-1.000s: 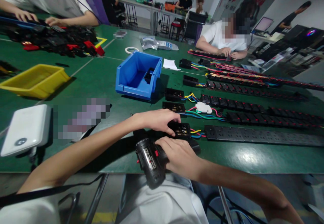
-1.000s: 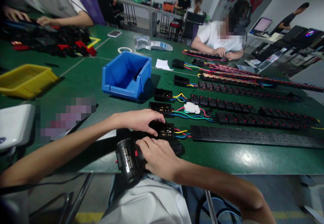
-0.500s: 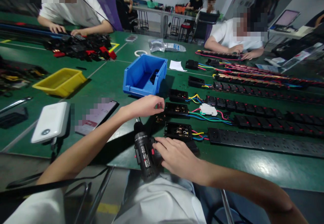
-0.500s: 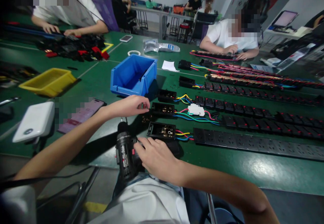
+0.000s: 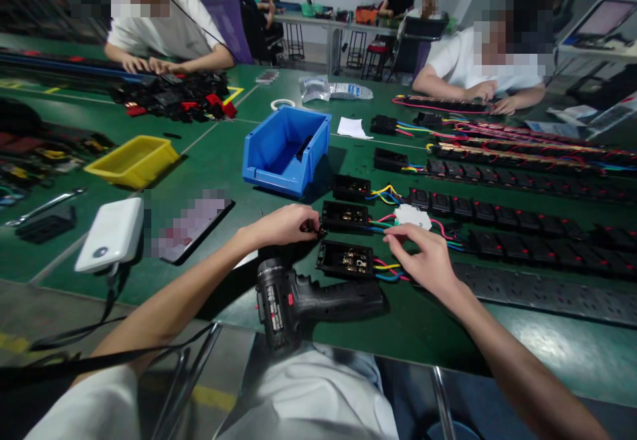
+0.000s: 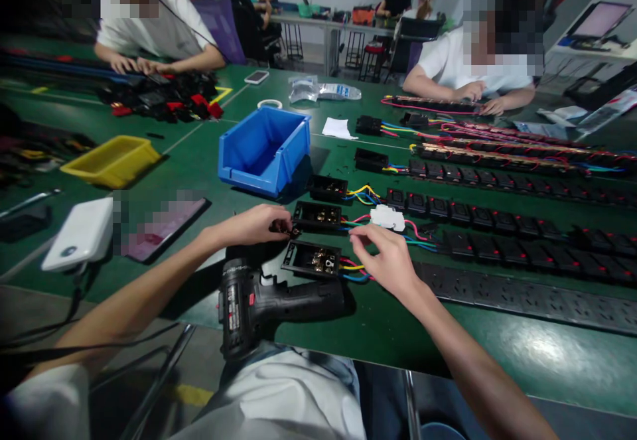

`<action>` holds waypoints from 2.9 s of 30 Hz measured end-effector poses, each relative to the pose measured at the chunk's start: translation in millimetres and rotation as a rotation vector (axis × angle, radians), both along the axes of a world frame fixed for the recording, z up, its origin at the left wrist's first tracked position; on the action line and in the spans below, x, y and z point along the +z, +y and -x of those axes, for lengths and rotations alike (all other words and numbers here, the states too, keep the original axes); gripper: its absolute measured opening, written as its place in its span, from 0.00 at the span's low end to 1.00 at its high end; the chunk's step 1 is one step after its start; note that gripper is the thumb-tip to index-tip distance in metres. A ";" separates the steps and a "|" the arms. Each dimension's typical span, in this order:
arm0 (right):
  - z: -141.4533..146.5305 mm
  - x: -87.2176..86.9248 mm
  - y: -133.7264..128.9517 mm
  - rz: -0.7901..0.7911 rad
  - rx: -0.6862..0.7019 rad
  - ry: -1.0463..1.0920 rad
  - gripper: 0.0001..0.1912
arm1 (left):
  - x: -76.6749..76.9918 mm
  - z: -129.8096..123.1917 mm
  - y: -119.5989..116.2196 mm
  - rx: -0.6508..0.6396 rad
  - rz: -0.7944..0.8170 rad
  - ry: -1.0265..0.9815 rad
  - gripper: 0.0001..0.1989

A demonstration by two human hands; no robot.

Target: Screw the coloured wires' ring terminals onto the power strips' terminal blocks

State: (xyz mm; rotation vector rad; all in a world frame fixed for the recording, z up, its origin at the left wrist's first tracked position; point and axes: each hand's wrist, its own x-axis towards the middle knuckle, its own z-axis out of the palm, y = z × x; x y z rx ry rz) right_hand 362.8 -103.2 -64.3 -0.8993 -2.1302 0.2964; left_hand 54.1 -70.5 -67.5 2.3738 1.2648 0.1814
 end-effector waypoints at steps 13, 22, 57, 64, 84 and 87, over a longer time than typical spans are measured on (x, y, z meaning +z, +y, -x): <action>-10.8 -12.2 3.8 0.221 -0.010 -0.300 0.09 | 10.5 6.9 1.1 -0.093 -0.129 -0.053 0.14; -10.7 -10.3 4.6 0.314 0.047 -0.311 0.09 | 29.5 -15.7 -18.4 -0.059 -0.052 -0.302 0.16; -7.2 -5.4 5.8 0.451 0.218 -0.523 0.07 | -4.2 -76.7 0.7 -0.334 -0.061 -0.441 0.08; -6.3 -3.7 5.6 0.430 0.239 -0.529 0.08 | -3.1 -76.3 0.4 -0.368 -0.093 -0.462 0.08; -9.4 -8.7 3.5 0.401 0.197 -0.390 0.10 | -5.5 -75.6 0.3 -0.458 -0.153 -0.480 0.08; -10.0 -9.8 3.5 0.398 0.203 -0.372 0.10 | -6.0 -75.6 0.3 -0.456 -0.163 -0.481 0.08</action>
